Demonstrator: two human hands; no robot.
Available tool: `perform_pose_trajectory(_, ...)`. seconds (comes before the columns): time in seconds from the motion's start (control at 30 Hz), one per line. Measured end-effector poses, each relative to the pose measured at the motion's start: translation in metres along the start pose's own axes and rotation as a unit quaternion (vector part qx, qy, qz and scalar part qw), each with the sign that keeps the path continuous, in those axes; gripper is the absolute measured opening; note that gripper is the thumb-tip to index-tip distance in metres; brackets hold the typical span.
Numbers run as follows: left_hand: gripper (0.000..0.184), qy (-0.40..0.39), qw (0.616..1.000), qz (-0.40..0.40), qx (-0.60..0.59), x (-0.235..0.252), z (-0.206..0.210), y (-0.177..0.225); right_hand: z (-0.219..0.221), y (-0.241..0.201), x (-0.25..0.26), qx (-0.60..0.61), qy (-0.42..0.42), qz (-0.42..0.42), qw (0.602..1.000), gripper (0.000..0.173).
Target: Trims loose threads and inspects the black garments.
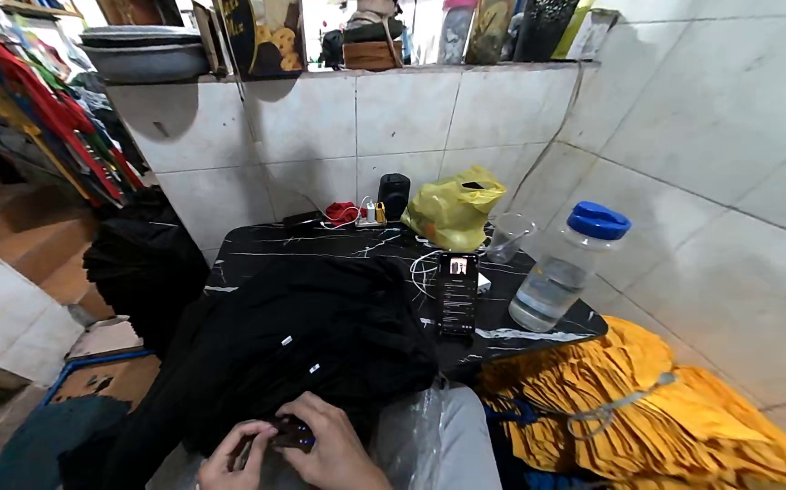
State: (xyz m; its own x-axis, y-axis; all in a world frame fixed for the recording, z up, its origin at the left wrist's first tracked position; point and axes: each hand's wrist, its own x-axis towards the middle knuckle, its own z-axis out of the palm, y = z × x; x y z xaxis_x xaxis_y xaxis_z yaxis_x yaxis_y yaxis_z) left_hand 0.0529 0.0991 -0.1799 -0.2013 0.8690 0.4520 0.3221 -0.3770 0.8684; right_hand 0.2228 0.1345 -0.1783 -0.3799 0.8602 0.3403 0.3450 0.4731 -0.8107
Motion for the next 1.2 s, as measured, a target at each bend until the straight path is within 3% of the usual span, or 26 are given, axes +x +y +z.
perform_pose_trajectory(0.2,0.012,-0.044,0.999,-0.002,-0.03,-0.002,-0.003,0.003,0.021,0.003,0.001,-0.017,0.133,-0.069,0.989,0.026)
perform_pose_trajectory(0.27,0.022,-0.05,0.998,0.015,-0.027,-0.003,-0.004,0.003,0.025,0.002,-0.001,-0.052,0.159,-0.092,0.982,0.026)
perform_pose_trajectory(0.4,0.014,-0.025,0.998,-0.007,-0.053,-0.006,-0.001,0.004,0.026,-0.001,-0.005,-0.116,0.164,-0.097,0.975,0.021)
perform_pose_trajectory(0.57,0.049,-0.075,0.997,-0.009,-0.014,-0.007,0.002,0.002,0.017,-0.007,-0.005,-0.102,0.1,-0.014,0.99,0.034)
perform_pose_trajectory(0.8,0.014,-0.007,0.994,0.067,0.082,-0.004,0.007,-0.007,0.008,-0.012,-0.009,-0.091,0.077,-0.025,0.993,0.039)
perform_pose_trajectory(0.97,0.01,-0.001,0.997,0.063,0.04,-0.006,0.003,-0.01,-0.007,0.004,-0.008,-0.009,0.018,-0.025,0.999,0.02)
perform_pose_trajectory(1.07,0.009,0.015,1.0,0.017,-0.008,-0.005,0.001,-0.008,-0.017,0.008,-0.009,-0.049,-0.023,0.002,0.999,0.045)
perform_pose_trajectory(1.2,0.006,0.028,0.999,-0.012,-0.023,-0.005,0.002,-0.001,-0.016,0.013,-0.01,-0.084,-0.033,-0.02,0.996,0.042)
